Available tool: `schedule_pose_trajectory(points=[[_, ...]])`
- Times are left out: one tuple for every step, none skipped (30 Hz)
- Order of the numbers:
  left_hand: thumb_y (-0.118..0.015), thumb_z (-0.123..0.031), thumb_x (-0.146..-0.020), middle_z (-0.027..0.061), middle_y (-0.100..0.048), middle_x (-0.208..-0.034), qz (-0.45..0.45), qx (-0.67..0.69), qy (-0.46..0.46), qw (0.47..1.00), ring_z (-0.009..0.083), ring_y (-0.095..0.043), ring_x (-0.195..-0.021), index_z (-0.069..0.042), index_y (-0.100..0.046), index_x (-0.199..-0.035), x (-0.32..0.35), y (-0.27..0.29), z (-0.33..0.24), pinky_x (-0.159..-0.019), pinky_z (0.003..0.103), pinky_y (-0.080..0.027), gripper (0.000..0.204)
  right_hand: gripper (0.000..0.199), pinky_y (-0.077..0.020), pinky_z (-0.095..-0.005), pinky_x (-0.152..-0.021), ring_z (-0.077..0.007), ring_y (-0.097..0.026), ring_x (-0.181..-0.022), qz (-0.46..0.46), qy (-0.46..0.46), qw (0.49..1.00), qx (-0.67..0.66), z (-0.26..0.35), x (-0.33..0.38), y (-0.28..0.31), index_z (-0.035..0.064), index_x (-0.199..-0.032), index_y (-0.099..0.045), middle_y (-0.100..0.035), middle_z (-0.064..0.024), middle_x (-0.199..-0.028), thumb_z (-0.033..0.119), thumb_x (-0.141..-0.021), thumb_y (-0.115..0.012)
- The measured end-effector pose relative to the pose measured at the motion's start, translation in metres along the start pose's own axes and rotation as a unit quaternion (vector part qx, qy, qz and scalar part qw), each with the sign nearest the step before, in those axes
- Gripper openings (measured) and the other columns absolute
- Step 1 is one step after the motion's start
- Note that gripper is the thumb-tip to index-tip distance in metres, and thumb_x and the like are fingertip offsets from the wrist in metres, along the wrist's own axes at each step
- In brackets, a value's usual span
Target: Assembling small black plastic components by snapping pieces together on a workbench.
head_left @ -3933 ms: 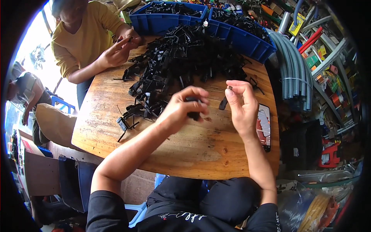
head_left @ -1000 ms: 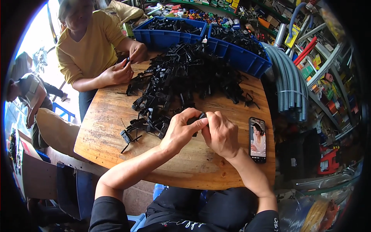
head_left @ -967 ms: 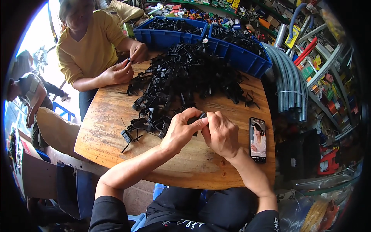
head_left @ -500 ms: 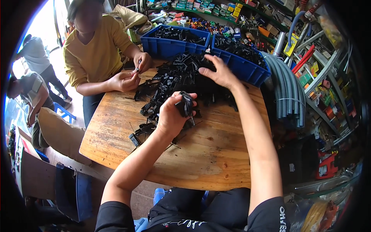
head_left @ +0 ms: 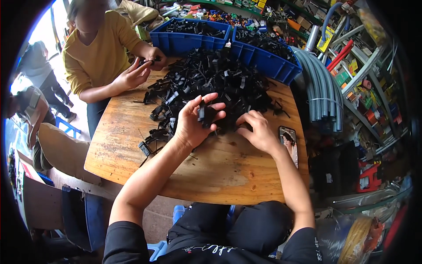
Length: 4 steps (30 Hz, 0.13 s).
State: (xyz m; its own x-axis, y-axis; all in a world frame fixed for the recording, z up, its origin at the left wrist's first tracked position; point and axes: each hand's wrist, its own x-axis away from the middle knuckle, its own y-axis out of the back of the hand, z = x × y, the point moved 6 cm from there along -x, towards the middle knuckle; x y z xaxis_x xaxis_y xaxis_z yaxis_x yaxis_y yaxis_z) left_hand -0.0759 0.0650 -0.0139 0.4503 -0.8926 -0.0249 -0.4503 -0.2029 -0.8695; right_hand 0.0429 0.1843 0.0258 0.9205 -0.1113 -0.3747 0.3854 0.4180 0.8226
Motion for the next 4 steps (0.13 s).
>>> schedule_pose_trajectory(points=[[-0.049,-0.040,-0.086,0.0143,-0.062,-0.105,0.024,0.011,0.008,1.000,0.0232,-0.063,-0.084,-0.011,-0.051,-0.121,0.001,-0.001,0.002,-0.055,0.030,-0.048,0.046,0.018,-0.0423,-0.0378,-0.081,-0.0302,-0.053,-0.090,-0.006,-0.021,0.999,-0.025,-0.001,0.006,0.000,0.0050,-0.089,-0.060,-0.055,-0.0117,-0.089,0.007,-0.073,-0.067],[-0.048,-0.041,-0.086,0.0153,-0.062,-0.105,0.048,0.022,0.016,0.998,0.0235,-0.063,-0.082,-0.009,-0.050,-0.122,0.001,-0.003,0.004,-0.051,0.028,-0.048,0.048,0.018,-0.0423,-0.0378,-0.081,-0.0302,-0.053,-0.090,-0.007,-0.023,0.999,-0.027,-0.002,0.011,-0.001,0.0050,-0.089,-0.060,-0.055,-0.0117,-0.089,0.007,-0.073,-0.067],[-0.047,-0.043,-0.087,0.0164,-0.061,-0.107,0.057,0.026,0.021,0.998,0.0242,-0.063,-0.082,-0.009,-0.048,-0.124,0.001,-0.003,0.006,-0.050,0.028,-0.049,0.050,0.018,-0.0414,-0.0353,-0.086,-0.0256,-0.053,-0.099,-0.017,-0.067,0.995,-0.077,-0.010,0.016,0.000,0.0041,-0.091,-0.061,-0.057,-0.0107,-0.097,0.007,-0.074,-0.066],[-0.046,-0.044,-0.087,0.0174,-0.060,-0.108,0.065,0.030,0.026,0.997,0.0249,-0.063,-0.082,-0.008,-0.046,-0.126,0.001,-0.003,0.008,-0.049,0.028,-0.050,0.053,0.017,-0.0405,-0.0327,-0.091,-0.0210,-0.053,-0.107,-0.027,-0.111,0.985,-0.126,-0.018,0.022,0.000,0.0033,-0.092,-0.062,-0.059,-0.0097,-0.105,0.006,-0.076,-0.066]])
